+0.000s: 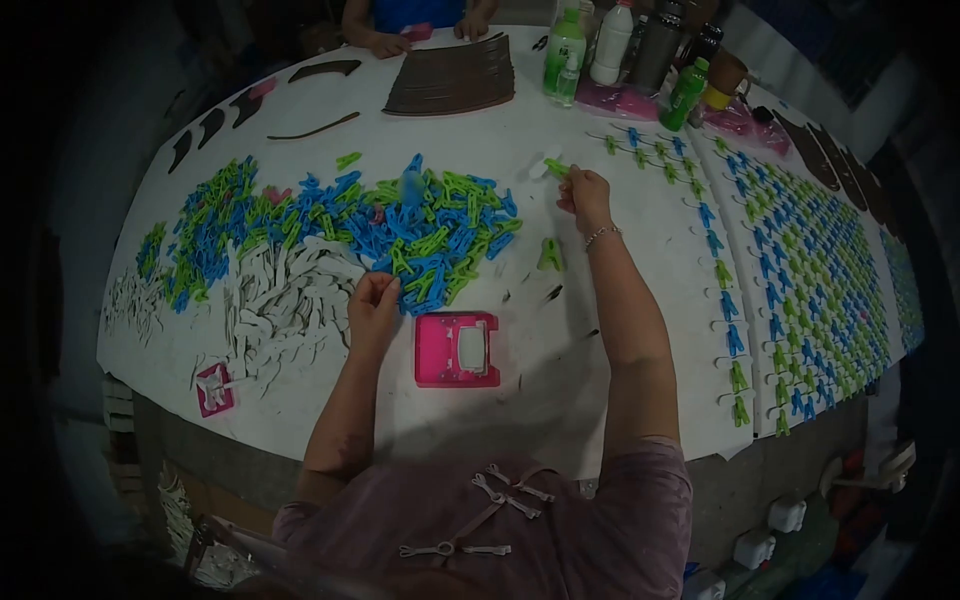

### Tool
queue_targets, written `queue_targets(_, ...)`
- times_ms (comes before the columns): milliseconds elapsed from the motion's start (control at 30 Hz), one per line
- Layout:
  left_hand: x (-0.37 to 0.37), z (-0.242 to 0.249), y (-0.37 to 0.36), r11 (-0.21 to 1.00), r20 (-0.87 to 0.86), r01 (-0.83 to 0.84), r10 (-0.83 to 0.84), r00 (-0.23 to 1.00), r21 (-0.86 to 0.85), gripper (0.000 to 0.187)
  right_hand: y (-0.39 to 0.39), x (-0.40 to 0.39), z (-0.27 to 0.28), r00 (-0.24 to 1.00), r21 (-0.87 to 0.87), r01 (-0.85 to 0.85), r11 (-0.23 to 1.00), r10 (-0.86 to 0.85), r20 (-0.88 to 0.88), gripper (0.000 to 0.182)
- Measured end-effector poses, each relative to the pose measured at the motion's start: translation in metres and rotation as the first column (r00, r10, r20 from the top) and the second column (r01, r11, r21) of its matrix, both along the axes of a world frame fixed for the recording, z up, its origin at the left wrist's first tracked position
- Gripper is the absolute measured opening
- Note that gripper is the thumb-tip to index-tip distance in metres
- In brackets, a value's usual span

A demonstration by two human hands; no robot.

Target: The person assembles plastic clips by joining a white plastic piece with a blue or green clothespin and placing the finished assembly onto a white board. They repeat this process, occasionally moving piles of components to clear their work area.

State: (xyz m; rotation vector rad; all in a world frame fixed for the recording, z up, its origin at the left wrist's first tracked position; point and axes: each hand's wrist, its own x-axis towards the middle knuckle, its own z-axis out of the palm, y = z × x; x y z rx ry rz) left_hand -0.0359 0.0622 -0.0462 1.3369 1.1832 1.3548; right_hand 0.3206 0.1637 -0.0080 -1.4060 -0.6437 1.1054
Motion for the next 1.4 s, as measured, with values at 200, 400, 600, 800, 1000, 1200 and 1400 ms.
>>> queue_targets(200,-0.003,-0.007,0.001,0.998,-0.032,-0.035,0.033,0.999,-0.054,0.009,0.080,0.016,-0.025,0.949,0.018,0.135,0.991,-0.124,-0.291,0.015)
queue_targets(400,-0.007,-0.008,0.000,0.993,-0.028,-0.017,0.014,1.000,-0.117,0.008,0.132,0.030,-0.033,0.859,0.065,0.318,0.946,-0.258,-0.443,0.010)
queue_targets(600,-0.004,-0.001,-0.003,0.988,0.063,0.007,0.003,0.998,-0.153,0.008,0.145,0.036,-0.029,0.795,0.028,0.421,0.907,-0.353,-0.494,0.009)
queue_targets(800,-0.004,-0.005,-0.002,0.994,0.019,-0.016,0.018,1.000,-0.112,0.008,0.153,0.041,-0.037,0.770,0.060,0.469,0.881,-0.374,-0.516,0.010)
queue_targets(1000,-0.004,-0.005,-0.002,0.996,0.014,-0.014,0.015,1.000,-0.090,0.008,0.151,0.039,-0.034,0.781,0.044,0.479,0.877,-0.403,-0.478,0.013)
queue_targets(1200,-0.002,0.004,-0.003,0.986,0.110,0.024,-0.005,0.994,-0.168,0.007,0.127,0.030,-0.029,0.860,0.067,0.383,0.921,-0.329,-0.391,0.013)
queue_targets(1400,-0.004,-0.003,0.000,0.999,0.008,0.000,0.001,1.000,-0.049,0.008,0.067,0.017,-0.045,0.976,0.182,0.210,0.961,-0.216,0.015,0.021)
